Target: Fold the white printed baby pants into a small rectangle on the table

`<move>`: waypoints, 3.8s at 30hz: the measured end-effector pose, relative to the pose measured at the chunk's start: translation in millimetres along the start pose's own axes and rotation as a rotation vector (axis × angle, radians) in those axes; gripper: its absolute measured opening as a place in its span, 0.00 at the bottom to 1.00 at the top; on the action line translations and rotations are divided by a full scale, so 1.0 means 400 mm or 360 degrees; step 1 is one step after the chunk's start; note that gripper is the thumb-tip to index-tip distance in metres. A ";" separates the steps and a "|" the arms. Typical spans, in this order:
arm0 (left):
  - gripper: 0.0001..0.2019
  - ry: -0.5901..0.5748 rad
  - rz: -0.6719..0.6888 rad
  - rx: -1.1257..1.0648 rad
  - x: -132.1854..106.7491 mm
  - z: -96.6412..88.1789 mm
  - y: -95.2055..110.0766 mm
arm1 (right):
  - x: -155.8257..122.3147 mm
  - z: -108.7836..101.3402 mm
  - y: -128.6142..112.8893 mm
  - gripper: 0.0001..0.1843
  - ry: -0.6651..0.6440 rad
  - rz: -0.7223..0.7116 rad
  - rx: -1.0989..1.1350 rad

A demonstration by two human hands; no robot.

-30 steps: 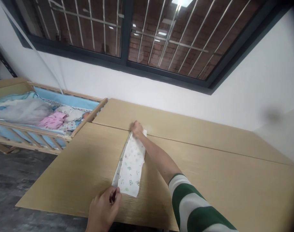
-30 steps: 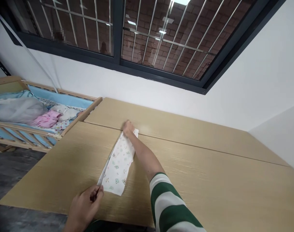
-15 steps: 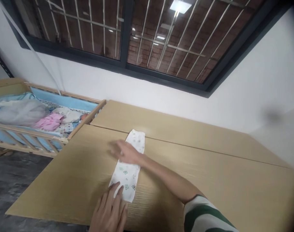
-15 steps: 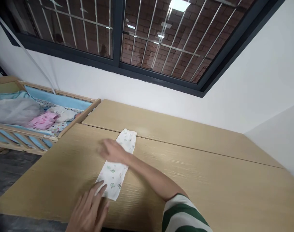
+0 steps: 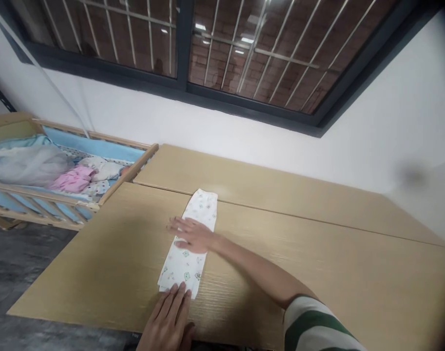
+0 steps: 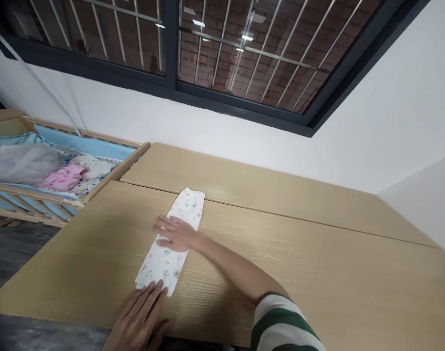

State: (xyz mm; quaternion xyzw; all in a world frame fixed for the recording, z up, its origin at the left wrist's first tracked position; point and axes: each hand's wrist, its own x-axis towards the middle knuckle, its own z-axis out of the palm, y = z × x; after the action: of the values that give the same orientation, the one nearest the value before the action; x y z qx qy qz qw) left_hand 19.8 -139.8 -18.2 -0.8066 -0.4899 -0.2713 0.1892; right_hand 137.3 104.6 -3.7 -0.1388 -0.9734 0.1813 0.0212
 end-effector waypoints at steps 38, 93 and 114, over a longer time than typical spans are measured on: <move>0.17 0.0264 0.0186 -0.0542 0.033 0.033 0.077 | -0.088 -0.061 0.214 0.35 0.0464 0.0317 -0.0218; 0.14 -0.0783 -0.1060 -0.0929 0.340 0.050 -0.124 | -0.313 -0.007 -0.084 0.13 0.1219 0.1130 0.0944; 0.29 -0.0481 -0.0416 -0.0152 0.165 0.108 0.113 | -0.235 -0.026 0.058 0.15 0.1168 0.1061 0.0210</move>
State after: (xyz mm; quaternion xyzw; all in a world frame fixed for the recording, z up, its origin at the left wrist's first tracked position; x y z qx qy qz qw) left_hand 95.8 -90.0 -12.7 -0.7759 -0.5997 -0.1922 0.0383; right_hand 234.7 102.9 -1.5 -0.4953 -0.7909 0.1785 0.3120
